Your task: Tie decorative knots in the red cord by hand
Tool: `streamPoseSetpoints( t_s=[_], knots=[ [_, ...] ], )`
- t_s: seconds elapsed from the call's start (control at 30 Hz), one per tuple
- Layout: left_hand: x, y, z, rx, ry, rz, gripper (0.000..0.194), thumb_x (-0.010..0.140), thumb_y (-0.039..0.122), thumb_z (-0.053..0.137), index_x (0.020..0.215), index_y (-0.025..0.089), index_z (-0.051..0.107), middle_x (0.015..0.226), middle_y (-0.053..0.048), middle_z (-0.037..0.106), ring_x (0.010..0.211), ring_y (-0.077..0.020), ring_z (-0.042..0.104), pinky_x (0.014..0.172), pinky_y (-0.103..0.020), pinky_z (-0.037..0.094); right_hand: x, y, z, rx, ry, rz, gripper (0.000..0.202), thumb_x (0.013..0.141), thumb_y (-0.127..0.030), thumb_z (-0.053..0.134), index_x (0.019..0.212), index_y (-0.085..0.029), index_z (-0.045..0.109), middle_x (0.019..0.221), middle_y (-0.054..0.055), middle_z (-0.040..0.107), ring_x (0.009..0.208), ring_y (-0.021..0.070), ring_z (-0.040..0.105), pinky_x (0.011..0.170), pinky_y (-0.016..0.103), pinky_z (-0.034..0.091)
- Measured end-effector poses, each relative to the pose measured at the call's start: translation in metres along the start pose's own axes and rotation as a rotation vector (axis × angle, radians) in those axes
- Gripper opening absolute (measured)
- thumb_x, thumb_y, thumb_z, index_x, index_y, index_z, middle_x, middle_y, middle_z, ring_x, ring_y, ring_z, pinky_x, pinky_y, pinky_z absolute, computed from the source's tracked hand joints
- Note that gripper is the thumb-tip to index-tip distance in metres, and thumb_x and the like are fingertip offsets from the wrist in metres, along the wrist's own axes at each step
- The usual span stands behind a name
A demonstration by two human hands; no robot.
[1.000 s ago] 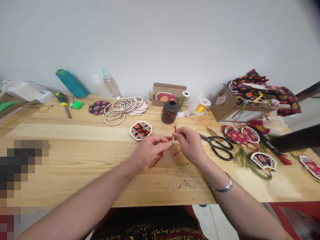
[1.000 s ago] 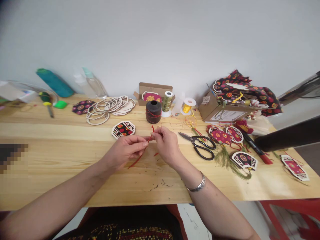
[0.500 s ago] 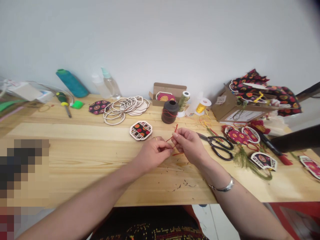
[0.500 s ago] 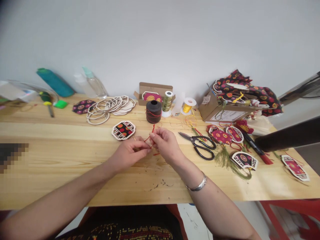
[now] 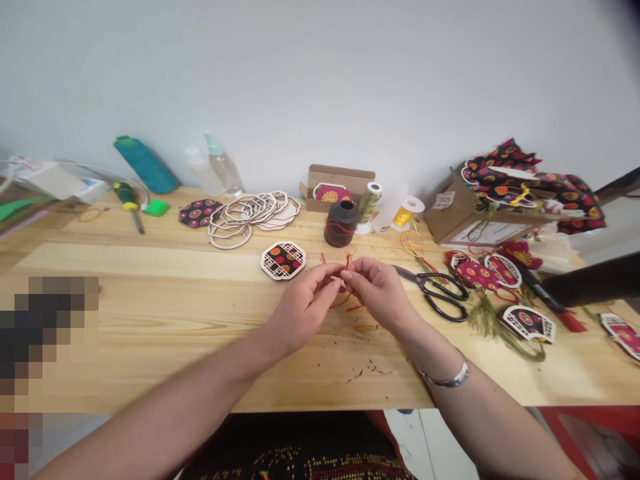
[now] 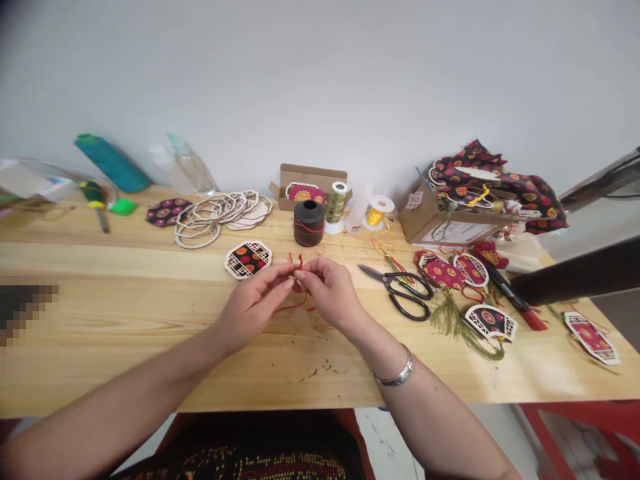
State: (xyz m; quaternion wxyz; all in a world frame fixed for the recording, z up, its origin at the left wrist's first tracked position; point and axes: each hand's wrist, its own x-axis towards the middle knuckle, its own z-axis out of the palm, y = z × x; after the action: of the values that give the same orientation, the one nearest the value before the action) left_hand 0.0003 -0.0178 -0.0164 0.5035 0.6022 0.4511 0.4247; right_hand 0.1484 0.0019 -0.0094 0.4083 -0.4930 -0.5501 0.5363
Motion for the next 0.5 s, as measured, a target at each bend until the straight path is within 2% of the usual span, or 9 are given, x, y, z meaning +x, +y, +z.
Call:
streamPoseSetpoints(
  t_s=[0.1,0.23,0.5],
  knots=[
    [0.0013,0.0038,-0.0008,0.013,0.017,-0.069,0.025,0.081,0.027,0.054,0.102,0.016,0.064,0.095,-0.006,0.068,0.083,-0.0163,0.061,0.073,-0.026,0.047,0.0011,0.0027,-0.0003,-0.027,0.010,-0.014,0.022,0.073,-0.037,0.061,0.067,-0.017,0.054,0.055,-0.003,0.051,0.050,0.0079,0.041,0.045,0.021,0.032],
    [0.0043,0.0088,-0.0034,-0.006,0.029,-0.147,0.016,0.076,0.027,0.060,0.085,0.017,0.069,0.078,-0.002,0.067,0.066,-0.0125,0.056,0.056,-0.022,0.041,0.0021,0.0049,-0.0007,-0.044,0.016,-0.029,0.021,0.073,-0.036,0.062,0.066,-0.018,0.054,0.056,-0.003,0.052,0.050,0.0081,0.042,0.046,0.022,0.032],
    [0.0084,0.0035,-0.0048,-0.281,-0.018,-0.316,0.021,0.070,0.032,0.067,0.080,0.014,0.069,0.064,0.000,0.060,0.042,-0.0039,0.035,0.040,-0.020,0.027,0.0006,0.0000,-0.0024,0.014,-0.028,0.012,0.025,0.071,-0.040,0.065,0.067,-0.018,0.053,0.052,-0.004,0.050,0.046,0.0066,0.037,0.042,0.021,0.028]
  ],
)
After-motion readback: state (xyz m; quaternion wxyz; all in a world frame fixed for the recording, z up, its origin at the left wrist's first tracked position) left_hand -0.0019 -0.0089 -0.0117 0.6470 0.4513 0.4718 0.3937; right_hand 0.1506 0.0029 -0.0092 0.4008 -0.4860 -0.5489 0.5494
